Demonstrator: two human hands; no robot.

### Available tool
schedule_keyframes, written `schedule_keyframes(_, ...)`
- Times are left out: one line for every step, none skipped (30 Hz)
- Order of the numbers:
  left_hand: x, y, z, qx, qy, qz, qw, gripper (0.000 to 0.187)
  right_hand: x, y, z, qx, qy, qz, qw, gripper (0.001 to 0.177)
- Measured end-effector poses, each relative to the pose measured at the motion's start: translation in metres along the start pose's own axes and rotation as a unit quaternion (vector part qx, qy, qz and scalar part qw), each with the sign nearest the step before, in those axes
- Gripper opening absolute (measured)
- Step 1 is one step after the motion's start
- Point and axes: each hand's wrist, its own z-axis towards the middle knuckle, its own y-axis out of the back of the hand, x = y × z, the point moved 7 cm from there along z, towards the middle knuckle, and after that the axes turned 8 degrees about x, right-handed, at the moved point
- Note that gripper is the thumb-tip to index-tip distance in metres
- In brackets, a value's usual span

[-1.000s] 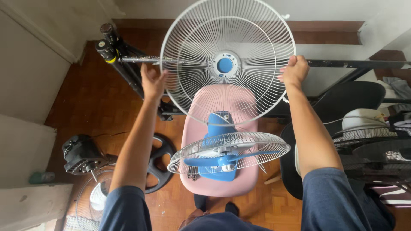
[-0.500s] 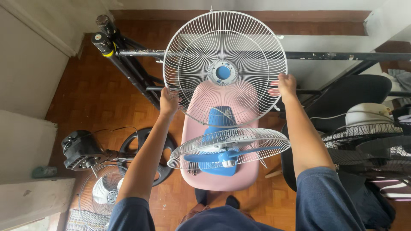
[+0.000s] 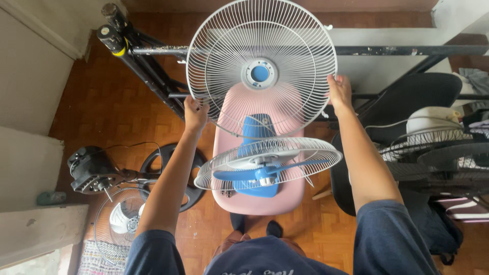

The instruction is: The person disassembles two standing fans. They remove the front grills and blades from a black fan and a blue fan using a screwdriver. The removed parts are placed on the floor or nearby surfaces.

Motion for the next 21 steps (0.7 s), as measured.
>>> schedule_keyframes(-0.010, 0.000, -0.003, 0.006, -0.055, -0.049, 0.997, 0.073, 0.031, 0.010, -0.014, -0.057, 0.132, -0.124, 0.982, 0.039)
schedule_keyframes(-0.020, 0.000, -0.008, 0.013, -0.102, -0.071, 0.992, 0.078, 0.060, 0.013, -0.039, -0.108, 0.260, -0.245, 0.928, 0.039)
schedule_keyframes(-0.027, 0.003, -0.029, 0.003, -0.134, -0.006, 0.991, 0.083, 0.067, 0.020, -0.065, -0.109, 0.295, -0.183, 0.931, 0.033)
schedule_keyframes(-0.036, 0.007, -0.055, -0.014, -0.164, 0.098, 0.981, 0.080, 0.077, 0.029, -0.089, -0.111, 0.328, -0.120, 0.930, 0.029)
schedule_keyframes(-0.055, 0.008, -0.074, -0.031, -0.200, 0.200, 0.959, 0.078, 0.088, 0.036, -0.120, -0.129, 0.361, -0.108, 0.917, 0.024)
schedule_keyframes(-0.063, 0.009, -0.091, -0.020, -0.159, 0.206, 0.965, 0.072, 0.094, 0.042, -0.157, -0.145, 0.393, -0.095, 0.903, 0.019)
schedule_keyframes(-0.068, 0.008, -0.113, -0.007, -0.115, 0.212, 0.970, 0.067, 0.094, 0.045, -0.198, -0.164, 0.421, -0.081, 0.889, 0.016)
schedule_keyframes(-0.072, 0.004, -0.137, 0.006, -0.070, 0.218, 0.973, 0.062, 0.090, 0.045, -0.240, -0.182, 0.448, -0.066, 0.873, 0.012)
schedule_keyframes(-0.086, -0.004, -0.156, 0.046, -0.094, 0.211, 0.972, 0.057, 0.082, 0.036, -0.276, -0.182, 0.455, -0.060, 0.869, 0.011)
schedule_keyframes(-0.100, -0.012, -0.173, 0.086, -0.118, 0.202, 0.968, 0.053, 0.072, 0.026, -0.309, -0.183, 0.463, -0.053, 0.866, 0.010)
schedule_keyframes(-0.112, -0.020, -0.185, 0.129, -0.142, 0.193, 0.962, 0.049, 0.062, 0.009, -0.338, -0.152, 0.482, -0.083, 0.859, 0.010)
schedule_keyframes(-0.122, -0.027, -0.196, 0.168, -0.165, 0.184, 0.954, 0.049, 0.045, -0.008, -0.360, -0.107, 0.454, -0.093, 0.879, 0.011)
schedule_keyframes(-0.128, -0.033, -0.206, 0.210, -0.188, 0.174, 0.944, 0.050, 0.028, -0.026, -0.372, -0.087, 0.418, -0.119, 0.896, 0.015)
schedule_keyframes(-0.130, -0.038, -0.216, 0.250, -0.209, 0.164, 0.931, 0.051, 0.007, -0.044, -0.382, -0.061, 0.366, -0.137, 0.919, 0.017)
schedule_keyframes(-0.136, -0.036, -0.223, 0.211, -0.279, 0.204, 0.914, 0.052, -0.013, -0.062, -0.385, -0.044, 0.317, -0.131, 0.938, 0.015)
schedule_keyframes(-0.137, -0.033, -0.234, 0.170, -0.347, 0.241, 0.890, 0.054, -0.032, -0.080, -0.382, -0.027, 0.268, -0.123, 0.955, 0.013)
schedule_keyframes(-0.131, -0.023, -0.250, 0.129, -0.407, 0.277, 0.861, 0.055, -0.049, -0.094, -0.382, -0.027, 0.238, -0.122, 0.963, 0.015)
schedule_keyframes(-0.120, -0.018, -0.262, 0.139, -0.461, 0.309, 0.821, 0.047, -0.066, -0.107, -0.381, -0.028, 0.208, -0.120, 0.970, 0.017)
schedule_keyframes(-0.103, -0.014, -0.275, 0.148, -0.513, 0.337, 0.776, 0.039, -0.082, -0.116, -0.382, -0.027, 0.179, -0.118, 0.976, 0.019)
schedule_keyframes(-0.074, -0.008, -0.284, 0.160, -0.438, 0.311, 0.828, 0.030, -0.095, -0.122, -0.387, -0.039, 0.167, -0.108, 0.979, 0.020)
schedule_keyframes(-0.041, -0.005, -0.294, 0.169, -0.359, 0.284, 0.873, 0.023, -0.104, -0.127, -0.389, -0.050, 0.157, -0.098, 0.981, 0.020)
